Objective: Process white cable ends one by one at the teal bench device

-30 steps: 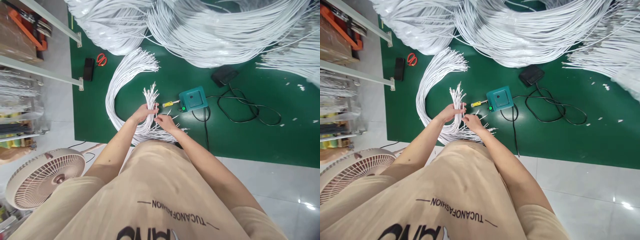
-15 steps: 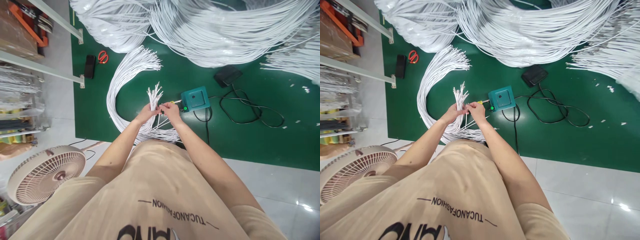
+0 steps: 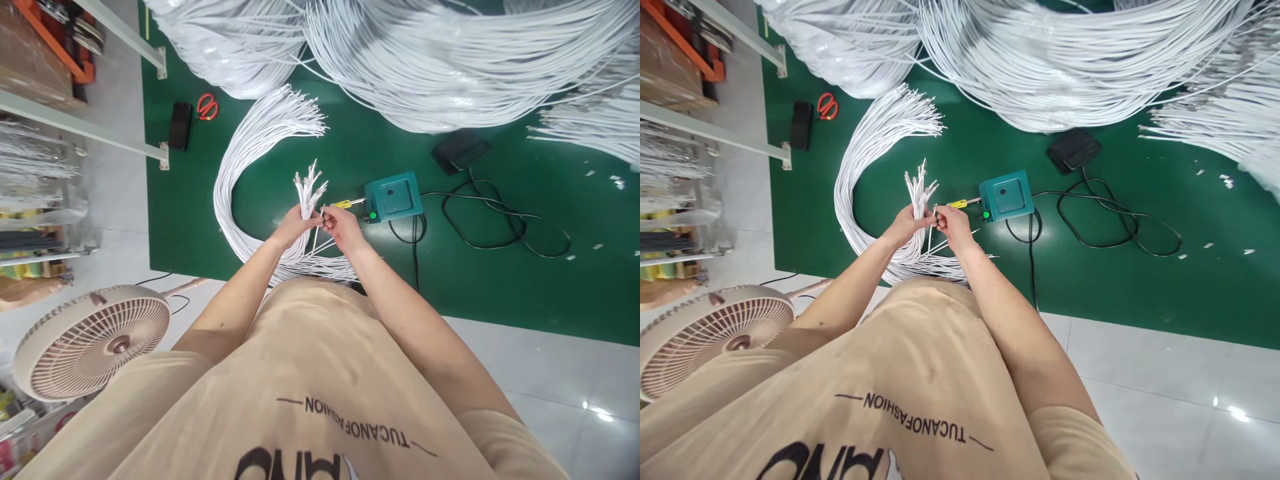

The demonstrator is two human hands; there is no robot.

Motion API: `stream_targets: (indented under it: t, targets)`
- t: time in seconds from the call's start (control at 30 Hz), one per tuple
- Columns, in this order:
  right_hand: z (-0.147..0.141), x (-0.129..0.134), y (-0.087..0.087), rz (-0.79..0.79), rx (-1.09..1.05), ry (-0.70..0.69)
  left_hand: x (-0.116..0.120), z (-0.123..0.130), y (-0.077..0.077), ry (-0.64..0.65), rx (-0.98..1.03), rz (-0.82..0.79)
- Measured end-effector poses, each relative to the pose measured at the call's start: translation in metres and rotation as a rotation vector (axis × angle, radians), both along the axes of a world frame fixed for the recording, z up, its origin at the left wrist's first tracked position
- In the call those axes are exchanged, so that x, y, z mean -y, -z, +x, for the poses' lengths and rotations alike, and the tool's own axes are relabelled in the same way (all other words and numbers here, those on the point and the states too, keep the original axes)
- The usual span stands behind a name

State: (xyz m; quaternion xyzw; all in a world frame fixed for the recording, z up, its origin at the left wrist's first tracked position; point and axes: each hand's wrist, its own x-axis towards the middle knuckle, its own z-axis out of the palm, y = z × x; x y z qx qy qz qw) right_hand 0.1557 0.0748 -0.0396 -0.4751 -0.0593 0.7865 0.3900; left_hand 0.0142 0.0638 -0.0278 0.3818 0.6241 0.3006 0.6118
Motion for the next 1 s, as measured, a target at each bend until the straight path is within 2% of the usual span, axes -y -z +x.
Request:
stream_targets:
  t: [0.17, 0.3, 0.47, 0.6, 0.73, 0.83, 0.93, 1.0]
  targets:
    - [0.004, -0.014, -0.003, -0.031, -0.041, -0.112, 0.000, 0.001, -0.002, 0.021, 0.028, -0.016]
    - [0.009, -0.021, -0.006, -0.146, -0.090, -0.233, 0.000, 0.004, -0.009, -0.003, 0.053, -0.046]
    - [0.016, -0.015, -0.006, -0.239, -0.203, -0.200, 0.001, 0.001, -0.006, -0.025, 0.039, -0.023]
    - [0.017, -0.007, -0.005, -0.139, -0.180, -0.159, 0.002, -0.001, -0.003, -0.036, 0.031, -0.002]
    - [0.012, -0.004, -0.002, 0.062, 0.021, -0.124, 0.001, 0.003, -0.008, -0.034, 0.078, 0.001]
    - [0.007, -0.005, 0.006, 0.134, 0.248, -0.144, 0.000, 0.004, -0.009, 0.002, 0.111, -0.015]
    - [0.004, -0.005, 0.017, 0.228, 0.495, -0.231, -0.002, 0.003, -0.006, 0.036, 0.137, -0.044]
    - [0.004, -0.004, 0.020, 0.350, 0.687, -0.316, -0.004, 0.002, -0.003, 0.053, 0.143, -0.062]
